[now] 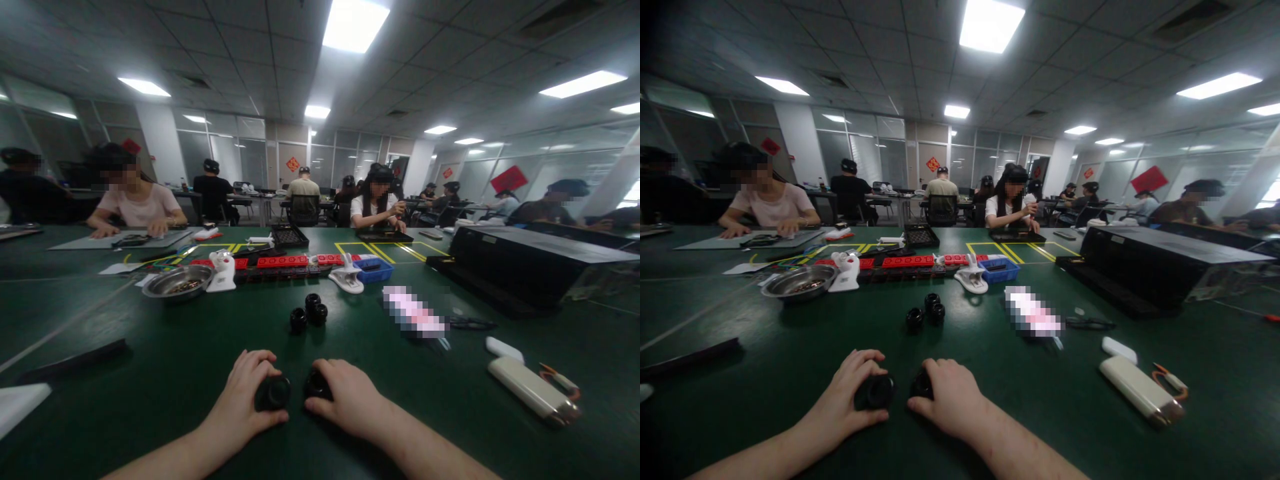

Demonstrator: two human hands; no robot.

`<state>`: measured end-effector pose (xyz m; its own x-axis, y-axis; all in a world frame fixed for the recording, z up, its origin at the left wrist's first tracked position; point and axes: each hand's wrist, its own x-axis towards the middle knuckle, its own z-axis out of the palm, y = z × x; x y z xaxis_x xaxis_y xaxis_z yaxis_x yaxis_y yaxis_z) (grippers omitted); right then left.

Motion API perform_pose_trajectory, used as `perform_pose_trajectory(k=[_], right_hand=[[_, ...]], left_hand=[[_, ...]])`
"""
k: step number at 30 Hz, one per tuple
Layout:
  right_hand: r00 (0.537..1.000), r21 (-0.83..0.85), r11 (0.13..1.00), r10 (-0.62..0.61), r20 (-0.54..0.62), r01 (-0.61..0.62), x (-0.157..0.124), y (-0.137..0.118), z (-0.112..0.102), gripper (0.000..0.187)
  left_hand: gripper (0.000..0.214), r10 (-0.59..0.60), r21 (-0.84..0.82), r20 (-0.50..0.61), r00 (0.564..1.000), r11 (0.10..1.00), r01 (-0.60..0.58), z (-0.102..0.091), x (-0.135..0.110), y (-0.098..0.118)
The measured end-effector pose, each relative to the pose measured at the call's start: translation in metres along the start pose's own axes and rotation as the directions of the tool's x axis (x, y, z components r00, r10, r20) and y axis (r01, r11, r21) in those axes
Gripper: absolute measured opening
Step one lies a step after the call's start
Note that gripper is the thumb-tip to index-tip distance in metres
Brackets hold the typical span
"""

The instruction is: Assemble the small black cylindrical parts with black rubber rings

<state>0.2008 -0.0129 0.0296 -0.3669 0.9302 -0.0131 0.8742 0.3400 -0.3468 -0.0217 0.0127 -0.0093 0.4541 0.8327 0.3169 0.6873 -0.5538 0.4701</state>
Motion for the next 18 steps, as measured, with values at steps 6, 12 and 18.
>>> perform_pose_trajectory(k=[6,12,18], right_hand=[[1.0,0.001,1.0,0.012,0.012,-0.012,0.0,-0.002,-0.002,0.043],[1.0,0.039,0.999,0.009,0.015,-0.01,0.0,0.0,-0.002,0.042],[0.999,0.051,0.999,0.013,0.03,-0.014,-0.002,0.001,-0.004,0.044]], left_hand=[[0.032,-0.033,0.007,0.016,0.999,0.999,0.033,-0.005,0.001,0.002],[0.037,-0.127,0.112,0.013,0.992,0.986,0.124,-0.014,0.0,-0.004],[0.05,-0.349,0.252,-0.065,0.935,0.901,0.353,-0.068,-0.045,-0.062]])
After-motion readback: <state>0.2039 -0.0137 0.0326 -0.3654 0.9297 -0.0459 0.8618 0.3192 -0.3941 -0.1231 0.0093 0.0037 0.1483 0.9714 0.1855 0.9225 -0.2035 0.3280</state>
